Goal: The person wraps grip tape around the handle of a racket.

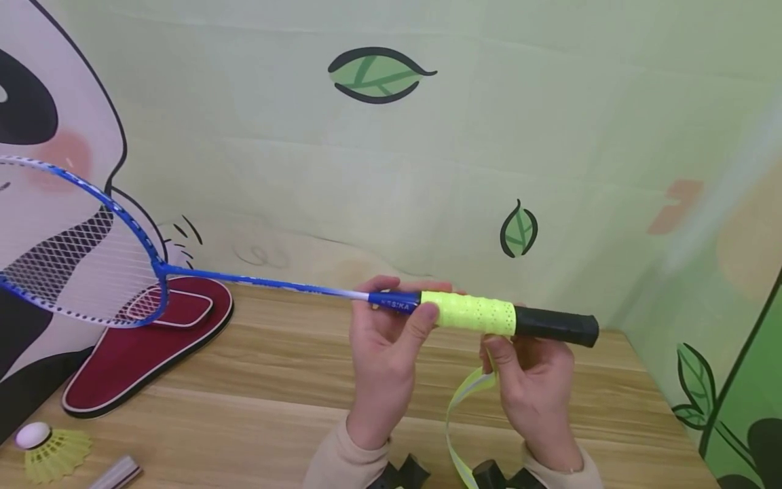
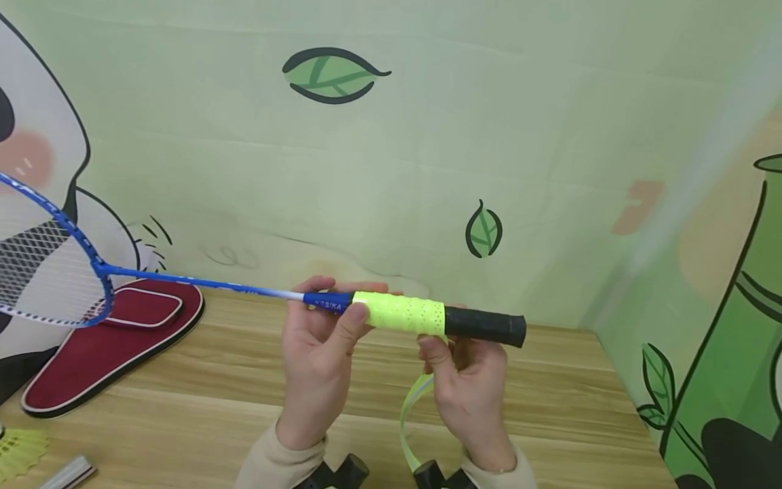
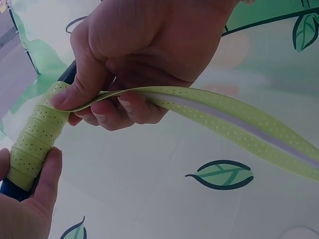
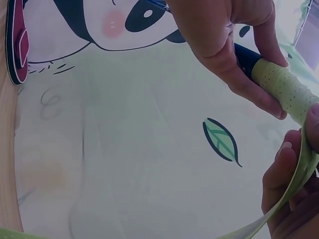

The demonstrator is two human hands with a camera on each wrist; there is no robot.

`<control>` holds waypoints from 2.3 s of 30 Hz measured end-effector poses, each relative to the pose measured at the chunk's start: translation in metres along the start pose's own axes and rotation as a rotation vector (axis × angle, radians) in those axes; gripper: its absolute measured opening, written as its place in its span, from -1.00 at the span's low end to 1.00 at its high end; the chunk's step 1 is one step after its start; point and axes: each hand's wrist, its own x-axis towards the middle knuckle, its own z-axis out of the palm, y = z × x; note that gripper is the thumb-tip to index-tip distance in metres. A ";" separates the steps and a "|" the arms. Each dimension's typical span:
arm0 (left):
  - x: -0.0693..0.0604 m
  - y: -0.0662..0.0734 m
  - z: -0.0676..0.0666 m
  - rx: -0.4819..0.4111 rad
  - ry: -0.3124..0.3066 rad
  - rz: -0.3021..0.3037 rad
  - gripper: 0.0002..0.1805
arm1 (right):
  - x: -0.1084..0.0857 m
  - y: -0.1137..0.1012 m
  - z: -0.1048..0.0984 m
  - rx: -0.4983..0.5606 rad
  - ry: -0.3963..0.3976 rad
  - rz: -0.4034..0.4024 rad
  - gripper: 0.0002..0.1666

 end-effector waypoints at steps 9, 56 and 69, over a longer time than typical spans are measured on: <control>-0.001 0.000 -0.001 0.038 0.067 -0.063 -0.61 | 0.001 0.001 -0.001 0.069 0.001 -0.013 -0.81; 0.003 0.003 -0.002 0.072 0.208 -0.076 -0.69 | -0.001 0.001 0.003 0.076 -0.044 0.004 -0.76; 0.004 0.004 -0.002 0.095 0.243 -0.091 -0.70 | -0.001 -0.001 0.003 0.145 -0.081 0.016 -0.32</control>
